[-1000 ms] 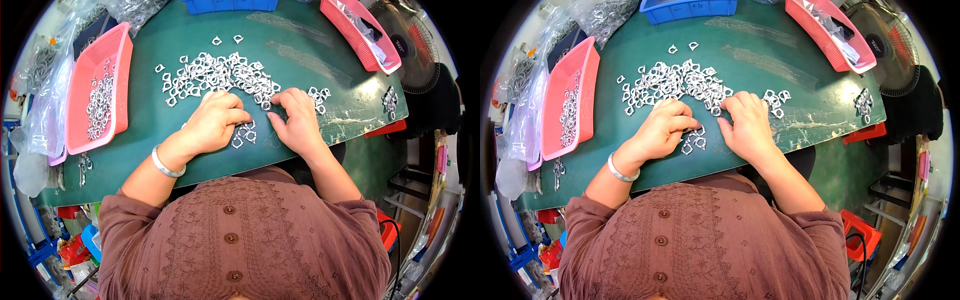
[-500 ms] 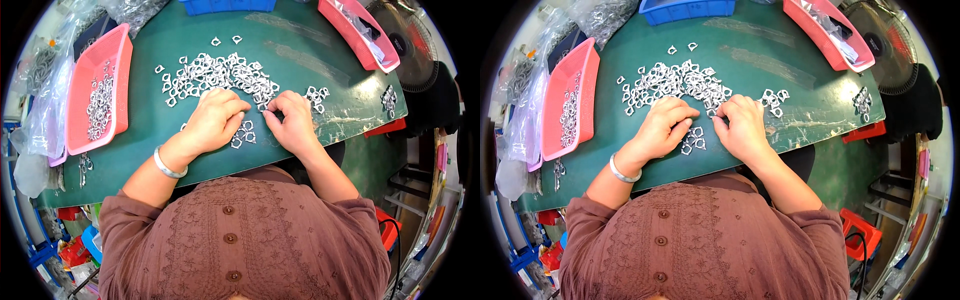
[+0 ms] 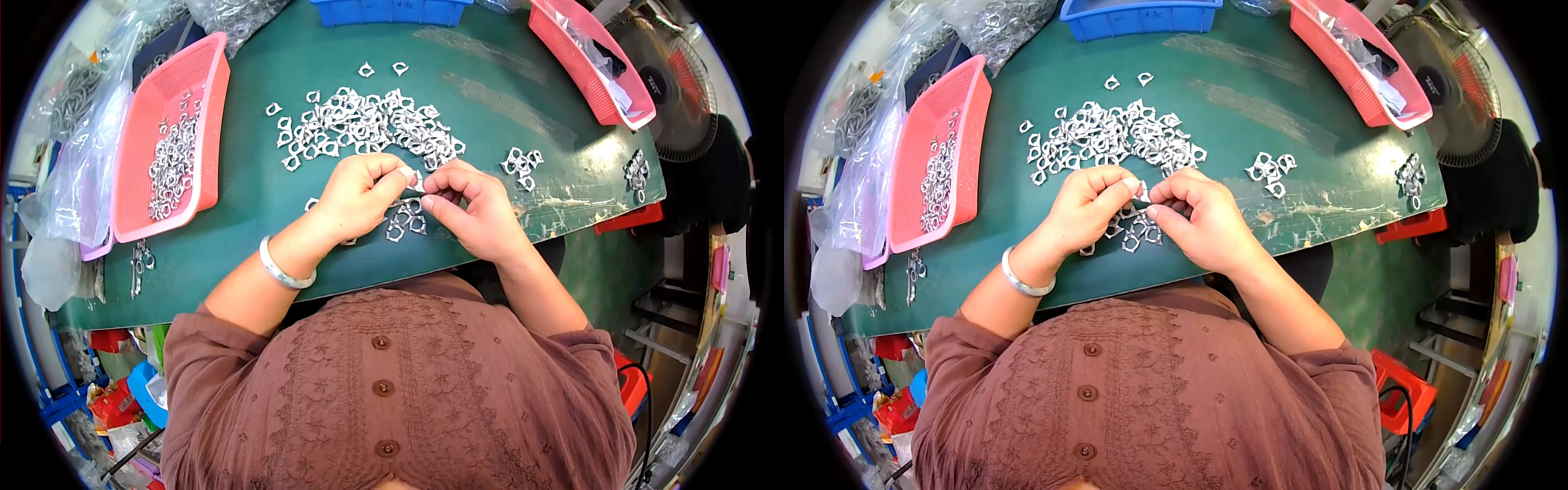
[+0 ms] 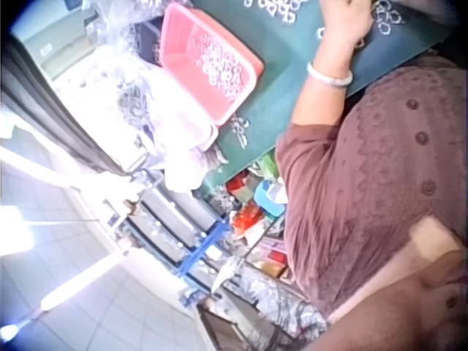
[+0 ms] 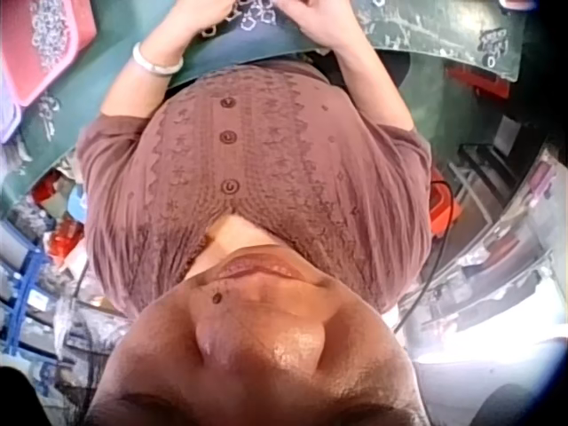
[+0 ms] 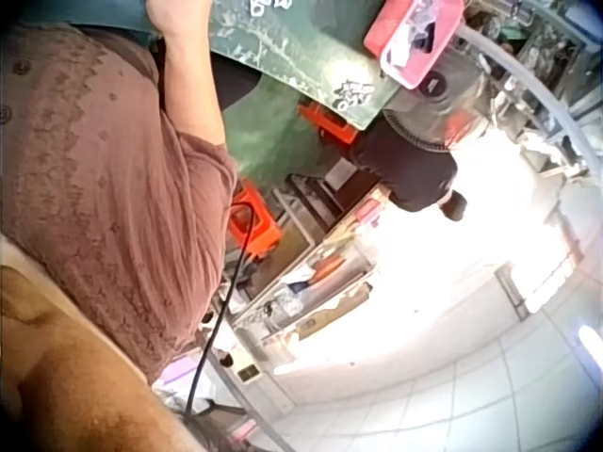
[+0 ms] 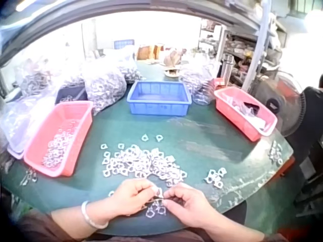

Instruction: The person sorts small metal clips from a central pile on a green table into plastic trays on the left and right by hand.

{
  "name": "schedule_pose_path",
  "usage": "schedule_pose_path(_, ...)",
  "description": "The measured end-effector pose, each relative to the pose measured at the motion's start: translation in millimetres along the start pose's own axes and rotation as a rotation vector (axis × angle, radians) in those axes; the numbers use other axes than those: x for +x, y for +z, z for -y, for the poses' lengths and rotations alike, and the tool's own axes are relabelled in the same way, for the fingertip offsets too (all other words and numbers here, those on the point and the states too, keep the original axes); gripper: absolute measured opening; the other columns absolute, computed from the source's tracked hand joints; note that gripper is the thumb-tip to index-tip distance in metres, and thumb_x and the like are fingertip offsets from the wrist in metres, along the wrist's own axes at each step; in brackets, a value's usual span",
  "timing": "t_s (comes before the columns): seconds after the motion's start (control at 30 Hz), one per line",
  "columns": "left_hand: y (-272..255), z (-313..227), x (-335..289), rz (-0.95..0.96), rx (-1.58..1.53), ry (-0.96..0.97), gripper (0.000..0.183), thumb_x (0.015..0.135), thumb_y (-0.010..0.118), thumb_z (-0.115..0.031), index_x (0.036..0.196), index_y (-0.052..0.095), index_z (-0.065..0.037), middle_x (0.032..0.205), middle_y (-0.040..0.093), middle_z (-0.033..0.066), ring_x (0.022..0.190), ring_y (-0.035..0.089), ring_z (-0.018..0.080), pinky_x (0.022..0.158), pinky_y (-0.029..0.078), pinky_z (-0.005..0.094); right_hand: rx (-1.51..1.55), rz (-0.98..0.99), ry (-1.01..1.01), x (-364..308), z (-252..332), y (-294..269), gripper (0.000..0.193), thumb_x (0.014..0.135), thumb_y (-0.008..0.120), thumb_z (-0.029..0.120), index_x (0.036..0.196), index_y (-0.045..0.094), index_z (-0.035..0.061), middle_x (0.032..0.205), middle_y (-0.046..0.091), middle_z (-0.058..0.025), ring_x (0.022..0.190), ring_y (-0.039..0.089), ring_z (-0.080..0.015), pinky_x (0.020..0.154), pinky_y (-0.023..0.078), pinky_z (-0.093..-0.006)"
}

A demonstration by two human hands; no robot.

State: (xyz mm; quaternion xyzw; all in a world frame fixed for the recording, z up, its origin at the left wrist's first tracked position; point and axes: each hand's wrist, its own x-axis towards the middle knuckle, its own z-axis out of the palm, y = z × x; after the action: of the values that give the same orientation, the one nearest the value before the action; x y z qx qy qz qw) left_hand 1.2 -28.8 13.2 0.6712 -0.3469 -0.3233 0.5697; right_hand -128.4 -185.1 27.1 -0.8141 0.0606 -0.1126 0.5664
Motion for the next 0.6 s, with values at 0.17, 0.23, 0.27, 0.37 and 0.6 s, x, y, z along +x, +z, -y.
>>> schedule_pose_path(0.17, 2, -4, -1, -0.025, 0.04, 0.002, 0.019, 0.095, 0.058, -0.013, 0.084, 0.067, 0.0, 0.071, 0.058, -0.0039, 0.067, 0.05, 0.003, 0.059, 0.04, 0.0225, 0.029, -0.013, 0.073, 1, 1, 3, 0.011, 0.085, 0.071, 0.006, 0.092, 0.068, -0.0007, 0.085, 0.061, -0.0037, 0.07, 0.055, -0.0094, 0.064, 0.046, -0.0247)
schedule_pose_path(0.23, 0, -4, -1, -0.017, 0.064, 0.0, 0.02, 0.094, 0.058, -0.013, 0.083, 0.067, 0.0, 0.07, 0.058, -0.0041, 0.067, 0.049, 0.0029, 0.059, 0.04, 0.0225, 0.03, -0.016, 0.083, 1, -1, 4, 0.01, 0.086, 0.07, 0.007, 0.092, 0.068, -0.0007, 0.084, 0.06, -0.0032, 0.068, 0.054, -0.0086, 0.063, 0.045, -0.0243)
schedule_pose_path(0.27, 0, -4, -1, -0.014, 0.063, -0.011, 0.02, 0.094, 0.058, -0.013, 0.083, 0.067, 0.0, 0.07, 0.058, -0.0041, 0.067, 0.049, 0.0029, 0.058, 0.04, 0.0226, 0.067, -0.016, 0.105, 1, -2, 4, 0.01, 0.086, 0.07, 0.007, 0.092, 0.068, -0.0007, 0.082, 0.06, -0.0023, 0.068, 0.053, -0.0079, 0.062, 0.045, -0.0241)
schedule_pose_path(0.37, -1, -6, -2, -0.012, 0.063, -0.016, 0.02, 0.094, 0.058, -0.013, 0.083, 0.068, 0.0, 0.07, 0.058, -0.0042, 0.066, 0.049, 0.0029, 0.058, 0.04, 0.0228, 0.124, -0.016, 0.139, 2, -6, 5, 0.01, 0.086, 0.07, 0.007, 0.092, 0.068, -0.0007, 0.081, 0.059, -0.001, 0.067, 0.051, -0.0068, 0.062, 0.044, -0.0236)
schedule_pose_path(0.6, 1, -8, -3, -0.052, 0.09, 0.036, 0.018, 0.093, 0.061, -0.014, 0.086, 0.07, 0.0, 0.071, 0.06, -0.0034, 0.066, 0.05, 0.0036, 0.059, 0.041, 0.0231, 0.176, -0.013, 0.153, 2, -12, 4, 0.011, 0.088, 0.068, 0.009, 0.093, 0.068, -0.0011, 0.082, 0.059, 0.0013, 0.069, 0.051, -0.0054, 0.063, 0.044, -0.0227)
